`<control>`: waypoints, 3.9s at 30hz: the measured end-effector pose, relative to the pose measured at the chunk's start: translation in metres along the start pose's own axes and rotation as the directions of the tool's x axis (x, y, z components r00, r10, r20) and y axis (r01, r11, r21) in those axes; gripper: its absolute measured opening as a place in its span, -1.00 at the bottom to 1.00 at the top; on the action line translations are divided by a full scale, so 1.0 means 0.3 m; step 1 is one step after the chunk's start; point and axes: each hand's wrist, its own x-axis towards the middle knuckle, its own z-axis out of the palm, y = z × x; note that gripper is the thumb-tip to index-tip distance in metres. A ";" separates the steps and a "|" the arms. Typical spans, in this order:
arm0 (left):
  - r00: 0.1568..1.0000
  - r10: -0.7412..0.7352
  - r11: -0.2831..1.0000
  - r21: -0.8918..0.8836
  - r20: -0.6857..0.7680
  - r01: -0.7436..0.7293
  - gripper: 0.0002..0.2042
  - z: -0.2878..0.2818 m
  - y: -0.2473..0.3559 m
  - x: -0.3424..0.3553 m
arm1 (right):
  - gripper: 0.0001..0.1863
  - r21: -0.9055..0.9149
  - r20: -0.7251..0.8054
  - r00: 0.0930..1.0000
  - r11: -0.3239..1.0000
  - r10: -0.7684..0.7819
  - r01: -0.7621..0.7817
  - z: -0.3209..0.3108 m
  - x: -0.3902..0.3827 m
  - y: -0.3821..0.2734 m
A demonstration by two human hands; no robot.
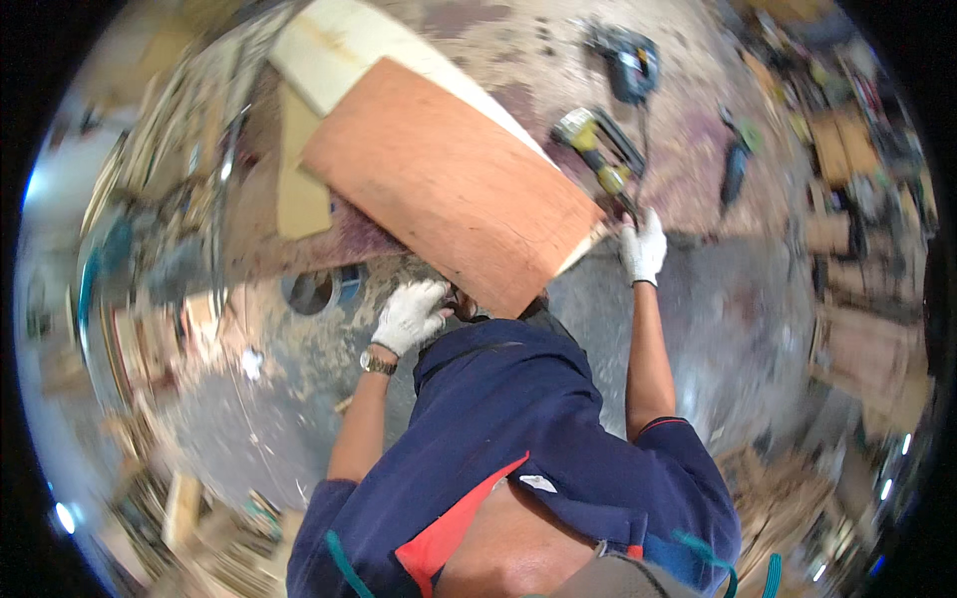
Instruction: The person carries a reddish-brown plywood sheet to a table saw and cuts it along a marked line. They then move to a workbench, place the cut piece on a lighter board, and use a jigsaw to cut a curved shape from the plywood.
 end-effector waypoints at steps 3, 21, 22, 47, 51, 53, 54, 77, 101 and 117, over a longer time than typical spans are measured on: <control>0.958 -0.164 0.986 -0.028 -0.235 0.162 -0.52 -0.061 0.077 0.010 | -0.57 -0.240 0.082 0.989 0.961 -0.123 0.139 0.143 0.146 0.140; 0.815 -0.576 -0.217 -0.949 -0.064 -0.228 -0.52 0.291 0.521 0.100 | -0.76 0.333 0.618 0.673 0.911 -0.406 0.244 -0.226 -0.047 -0.180; 0.828 -0.560 -0.202 -0.963 -0.036 -0.179 -0.51 0.262 0.531 0.106 | -0.79 0.354 0.616 0.636 0.885 -0.464 0.303 -0.236 -0.107 -0.212; 0.266 -0.823 -0.128 0.294 0.501 -0.947 -0.84 0.586 -0.105 -0.737 | -0.85 0.094 0.898 -0.419 0.989 -0.132 -0.110 0.325 -1.187 -1.024; 0.271 -0.737 -0.139 0.253 0.620 -0.957 -0.85 0.583 -0.155 -0.775 | -0.82 -0.351 0.936 -0.270 0.622 0.225 -0.700 0.303 -1.226 -1.047; 0.269 -0.749 -0.090 0.310 0.605 -0.946 -0.85 0.628 -0.196 -0.810 | -0.79 -0.357 0.934 -0.260 0.625 0.244 -0.695 0.319 -1.081 -1.079; 0.135 -0.694 0.011 0.198 0.707 -0.980 -0.83 0.618 -0.197 -0.786 | -0.81 -0.299 0.954 -0.232 0.626 0.189 -0.720 0.321 -1.029 -1.099; 0.515 -0.796 0.496 -0.831 -0.318 0.252 -0.73 0.975 -0.372 0.202 | -0.52 0.105 0.885 0.459 0.929 0.075 -0.354 0.916 -0.097 -1.000; 0.211 -0.786 0.613 -0.688 -0.582 0.389 -0.49 0.883 -0.463 0.534 | -0.58 0.204 0.877 0.479 0.920 -0.021 -0.335 0.899 -0.148 -1.005; 0.447 -0.806 0.556 -0.755 -0.389 0.347 -0.35 0.861 -1.097 0.216 | -0.70 0.246 0.838 0.542 0.925 -0.053 -0.289 0.904 -0.209 -1.017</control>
